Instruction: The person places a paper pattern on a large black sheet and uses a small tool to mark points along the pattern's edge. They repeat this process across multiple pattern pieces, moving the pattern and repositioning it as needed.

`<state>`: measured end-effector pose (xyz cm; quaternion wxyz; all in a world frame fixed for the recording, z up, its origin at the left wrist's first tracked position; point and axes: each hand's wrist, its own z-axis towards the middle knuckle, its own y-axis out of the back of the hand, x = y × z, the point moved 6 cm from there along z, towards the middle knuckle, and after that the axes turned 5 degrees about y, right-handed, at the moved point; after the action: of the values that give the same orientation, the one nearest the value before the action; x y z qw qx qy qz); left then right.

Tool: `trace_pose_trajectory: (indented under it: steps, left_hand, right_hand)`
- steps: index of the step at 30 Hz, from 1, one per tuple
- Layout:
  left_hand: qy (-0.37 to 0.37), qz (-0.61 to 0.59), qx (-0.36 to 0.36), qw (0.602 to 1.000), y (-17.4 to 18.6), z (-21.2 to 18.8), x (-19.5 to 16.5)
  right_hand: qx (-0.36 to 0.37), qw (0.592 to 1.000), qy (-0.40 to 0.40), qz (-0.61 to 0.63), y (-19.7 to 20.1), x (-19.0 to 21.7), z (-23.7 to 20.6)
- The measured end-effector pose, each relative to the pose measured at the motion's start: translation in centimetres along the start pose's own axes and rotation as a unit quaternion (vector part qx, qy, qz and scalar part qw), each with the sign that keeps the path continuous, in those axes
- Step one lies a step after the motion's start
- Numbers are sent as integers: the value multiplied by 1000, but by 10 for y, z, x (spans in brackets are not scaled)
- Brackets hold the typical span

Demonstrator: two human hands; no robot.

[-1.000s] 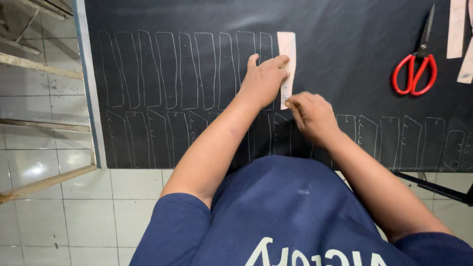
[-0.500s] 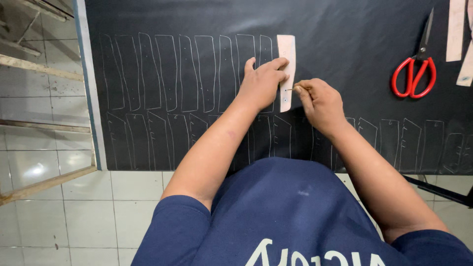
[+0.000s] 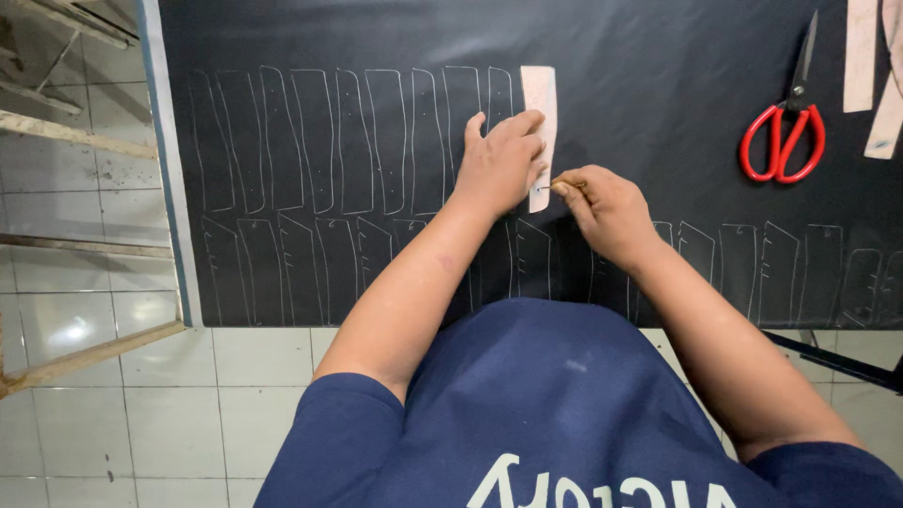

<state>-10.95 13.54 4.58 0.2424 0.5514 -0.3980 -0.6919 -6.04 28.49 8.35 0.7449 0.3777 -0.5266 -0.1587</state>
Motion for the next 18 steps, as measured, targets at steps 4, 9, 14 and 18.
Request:
trace_pose_trajectory:
  steps: [4,9,14,18]
  left_hand:
    - [-7,12,-21,1000,-3,0,-1]
    - [8,-2,-37,999,-6,0,-6]
    - [30,-3,-100,995,2,-6,-7]
    - [178,-1,-90,980,2,-13,20]
  right_hand:
    - [-7,997,63,-38,-3,11,-4]
    - [-6,997,77,-29,-1,13,-5]
    - [-70,993,-75,64,13,-17,-29]
    - [-95,966,-144,193,10,-42,-52]
